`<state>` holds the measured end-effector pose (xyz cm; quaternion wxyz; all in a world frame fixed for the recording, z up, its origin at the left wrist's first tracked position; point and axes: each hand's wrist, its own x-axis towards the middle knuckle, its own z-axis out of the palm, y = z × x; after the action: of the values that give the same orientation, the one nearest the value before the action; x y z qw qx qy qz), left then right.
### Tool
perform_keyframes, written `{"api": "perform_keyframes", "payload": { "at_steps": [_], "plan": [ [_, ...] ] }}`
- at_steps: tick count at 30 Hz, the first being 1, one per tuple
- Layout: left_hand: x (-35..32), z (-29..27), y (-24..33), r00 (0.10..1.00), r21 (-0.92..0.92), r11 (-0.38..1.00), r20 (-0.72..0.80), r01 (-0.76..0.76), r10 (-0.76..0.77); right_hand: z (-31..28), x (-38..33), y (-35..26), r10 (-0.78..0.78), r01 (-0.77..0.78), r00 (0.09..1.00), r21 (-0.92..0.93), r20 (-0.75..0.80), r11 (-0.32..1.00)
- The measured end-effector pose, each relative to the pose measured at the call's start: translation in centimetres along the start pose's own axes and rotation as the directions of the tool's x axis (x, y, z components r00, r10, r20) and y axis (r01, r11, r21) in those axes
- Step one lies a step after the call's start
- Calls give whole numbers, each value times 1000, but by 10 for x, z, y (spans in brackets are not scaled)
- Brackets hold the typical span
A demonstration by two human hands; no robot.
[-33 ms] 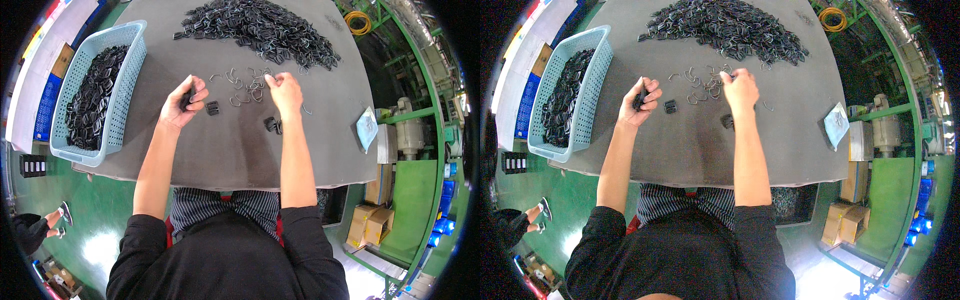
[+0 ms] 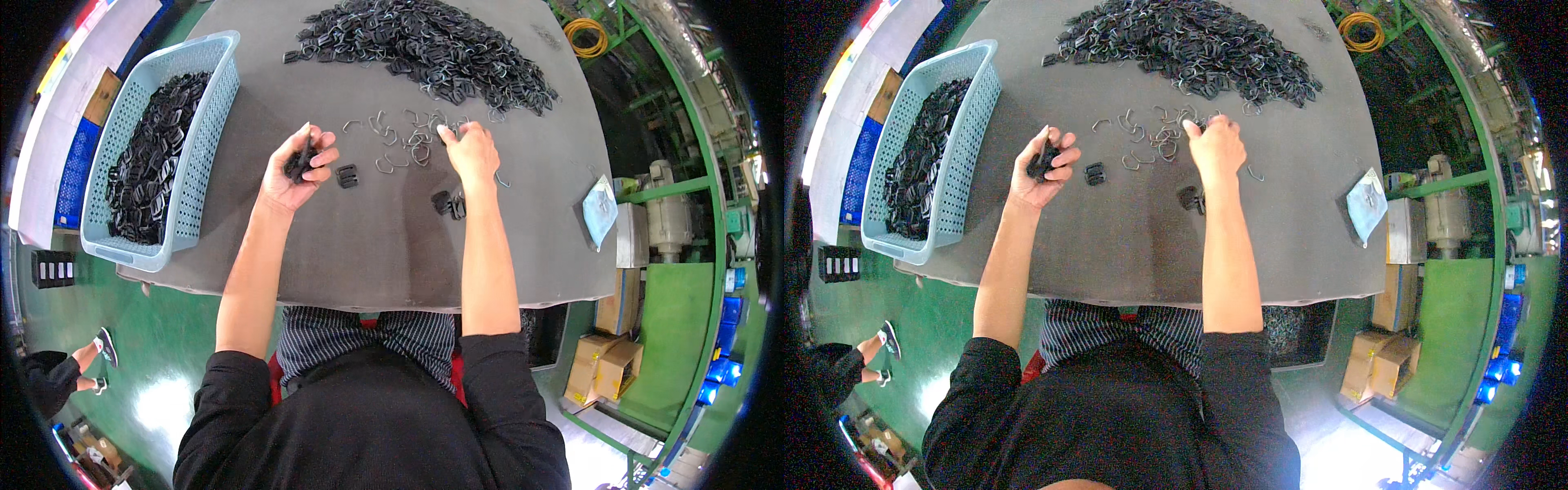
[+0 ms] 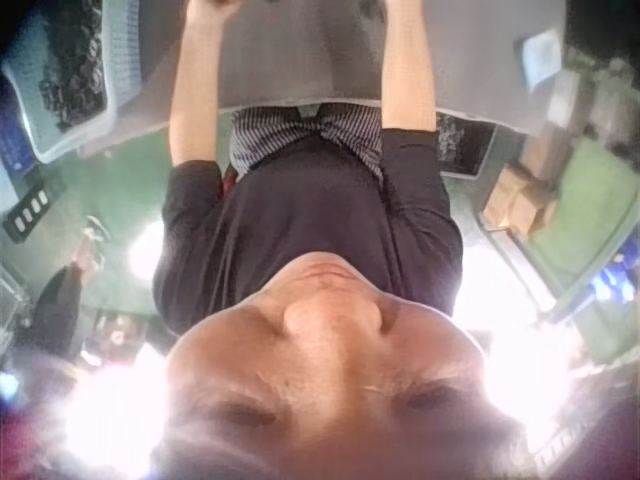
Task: The person sorts plastic buckles and metal rings by hand on a table, placing the buckles into a blue basket.
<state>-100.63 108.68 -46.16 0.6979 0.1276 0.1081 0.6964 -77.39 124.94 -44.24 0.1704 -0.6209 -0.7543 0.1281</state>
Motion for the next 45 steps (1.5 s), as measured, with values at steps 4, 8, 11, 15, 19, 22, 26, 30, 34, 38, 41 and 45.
{"api": "perform_keyframes", "payload": {
  "at_steps": [4, 8, 11, 15, 19, 22, 26, 30, 34, 38, 41, 45],
  "plan": [
    [-1, 23, -2, 883, 176, 981, -469, 87, 6, 20, 22, 7, -27, 37, 990, -66, 139, 997],
    [-7, 11, 12, 886, 730, 592, -460, 341, 57, -6, 40, 2, -113, -106, 883, 428, 456, 897],
    [-2, 15, -12, 931, 867, -462, -6, 186, 364, -20, 57, 29, -149, 133, 933, 70, 328, 989],
    [4, 24, -32, 942, 785, -551, -121, 283, 313, -45, 44, 52, -43, -111, 902, 328, 429, 938],
    [6, 31, -40, 956, 776, -574, -126, 261, 265, -55, 34, 101, 15, -154, 917, 321, 398, 935],
    [0, 29, -47, 964, 782, -586, -67, 212, 258, -68, 18, 123, 84, -315, 904, 519, 419, 795],
    [-2, 35, -55, 969, 814, -545, -86, 202, 231, -68, 4, 141, 113, -383, 884, 565, 454, 731],
    [-17, 39, -59, 978, 808, -558, -100, 188, 185, -76, -13, 123, 4, -384, 922, 915, 386, 123],
    [-7, 42, -63, 989, 841, -521, -127, 147, 73, -56, -11, 113, 51, -322, 913, 639, 404, 698],
    [8, 32, -56, 948, 672, 669, -213, 319, -238, -29, -21, 90, -150, 160, 955, -19, 254, 987],
    [18, 39, -65, 979, 419, 886, -114, 202, -169, -31, -19, 97, -159, -33, 886, 401, 436, 915],
    [41, 54, -80, 969, 715, 657, -136, 239, -205, -61, -47, 113, -195, -402, 875, 890, 442, 216]
  ]
}}
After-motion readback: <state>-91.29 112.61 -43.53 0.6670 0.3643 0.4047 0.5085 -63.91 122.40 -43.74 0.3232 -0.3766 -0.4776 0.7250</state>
